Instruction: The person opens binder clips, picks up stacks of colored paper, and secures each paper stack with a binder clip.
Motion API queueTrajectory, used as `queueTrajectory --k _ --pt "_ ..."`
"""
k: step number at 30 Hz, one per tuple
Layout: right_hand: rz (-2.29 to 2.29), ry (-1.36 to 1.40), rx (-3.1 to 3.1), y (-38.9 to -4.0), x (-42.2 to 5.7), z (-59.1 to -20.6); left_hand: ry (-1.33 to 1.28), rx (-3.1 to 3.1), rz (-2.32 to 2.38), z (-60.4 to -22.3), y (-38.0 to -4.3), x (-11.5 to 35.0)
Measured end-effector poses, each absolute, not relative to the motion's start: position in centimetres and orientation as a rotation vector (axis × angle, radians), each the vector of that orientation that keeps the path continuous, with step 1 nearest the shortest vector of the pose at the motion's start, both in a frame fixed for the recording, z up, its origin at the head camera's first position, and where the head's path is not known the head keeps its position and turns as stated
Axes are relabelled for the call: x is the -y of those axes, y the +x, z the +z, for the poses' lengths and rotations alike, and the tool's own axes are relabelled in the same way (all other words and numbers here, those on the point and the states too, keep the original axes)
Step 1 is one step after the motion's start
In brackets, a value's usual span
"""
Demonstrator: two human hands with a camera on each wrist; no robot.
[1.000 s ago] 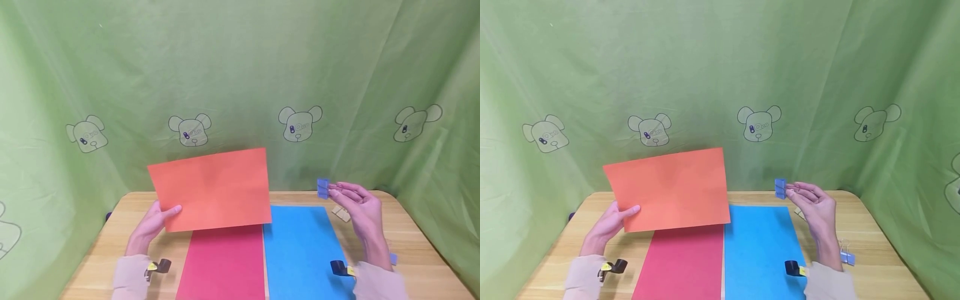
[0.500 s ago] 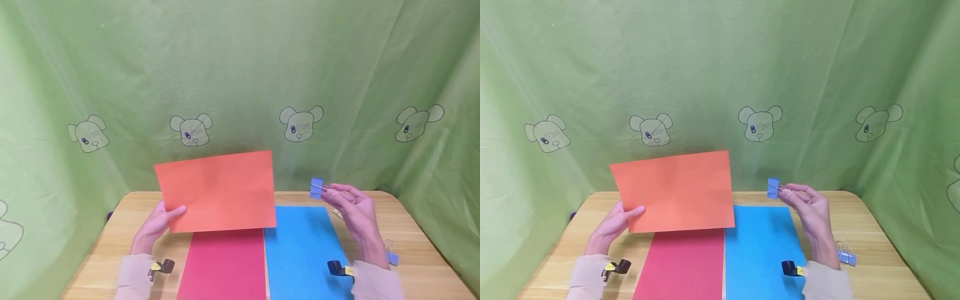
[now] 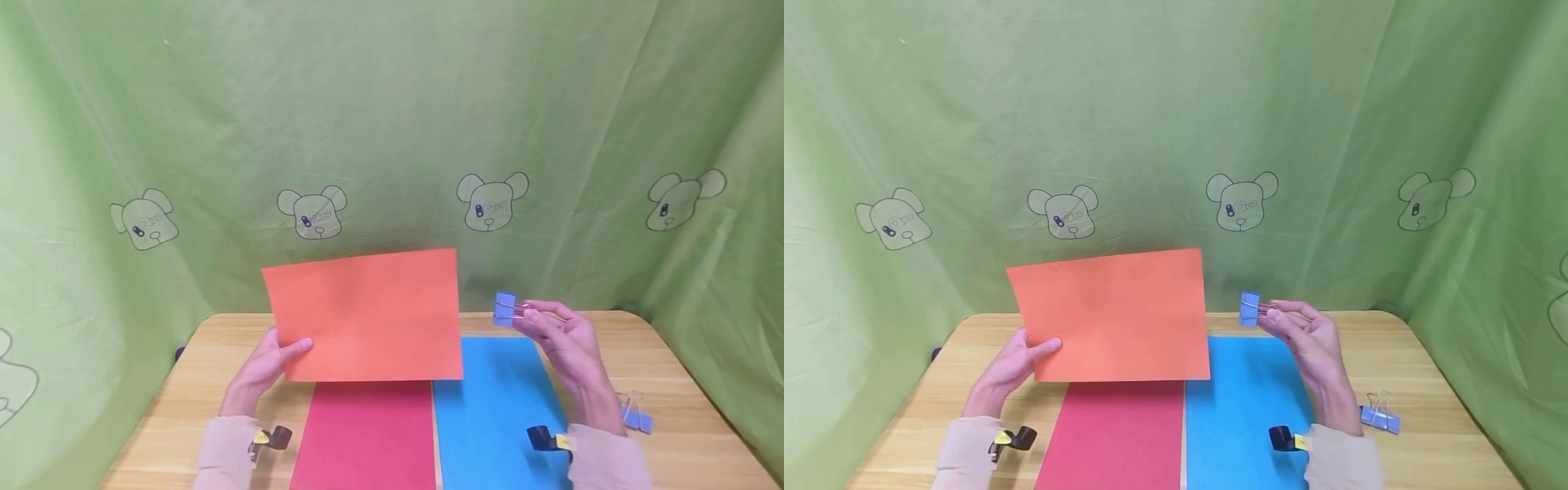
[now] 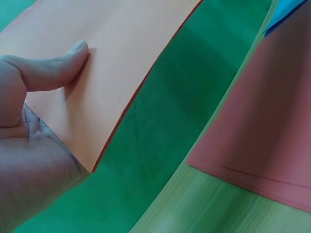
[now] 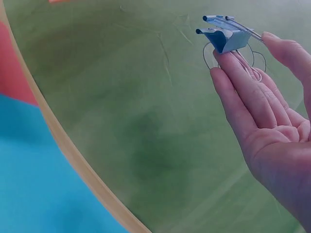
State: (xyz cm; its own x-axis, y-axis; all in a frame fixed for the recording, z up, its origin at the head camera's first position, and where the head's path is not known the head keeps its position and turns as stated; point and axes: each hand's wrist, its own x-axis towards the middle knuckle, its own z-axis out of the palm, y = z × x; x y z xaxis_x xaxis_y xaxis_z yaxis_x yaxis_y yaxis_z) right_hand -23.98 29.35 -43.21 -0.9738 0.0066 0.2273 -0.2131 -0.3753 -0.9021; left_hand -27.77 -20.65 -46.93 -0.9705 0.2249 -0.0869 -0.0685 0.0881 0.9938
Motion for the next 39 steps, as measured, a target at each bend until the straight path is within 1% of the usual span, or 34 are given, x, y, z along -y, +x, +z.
queueTrajectory --k 6,10,18,31,39 --pt "2.5 0.281 1.692 -24.2 -28.7 -43.3 0.146 -2.126 1.986 -47.0 -27.7 20.2" --pt "2.495 0.284 1.709 -24.3 -28.3 -43.4 0.185 -2.117 1.969 -47.0 -27.7 19.9" --pt "2.516 0.374 1.676 -24.5 -27.6 -43.4 0.2 -2.124 1.968 -47.0 -27.7 19.5" --pt "2.453 0.44 1.754 -24.7 -27.0 -43.8 0.189 -2.125 1.938 -47.3 -27.6 19.1" --pt "2.434 0.416 1.791 -24.7 -26.8 -44.0 0.205 -2.071 1.961 -47.4 -27.5 18.9"
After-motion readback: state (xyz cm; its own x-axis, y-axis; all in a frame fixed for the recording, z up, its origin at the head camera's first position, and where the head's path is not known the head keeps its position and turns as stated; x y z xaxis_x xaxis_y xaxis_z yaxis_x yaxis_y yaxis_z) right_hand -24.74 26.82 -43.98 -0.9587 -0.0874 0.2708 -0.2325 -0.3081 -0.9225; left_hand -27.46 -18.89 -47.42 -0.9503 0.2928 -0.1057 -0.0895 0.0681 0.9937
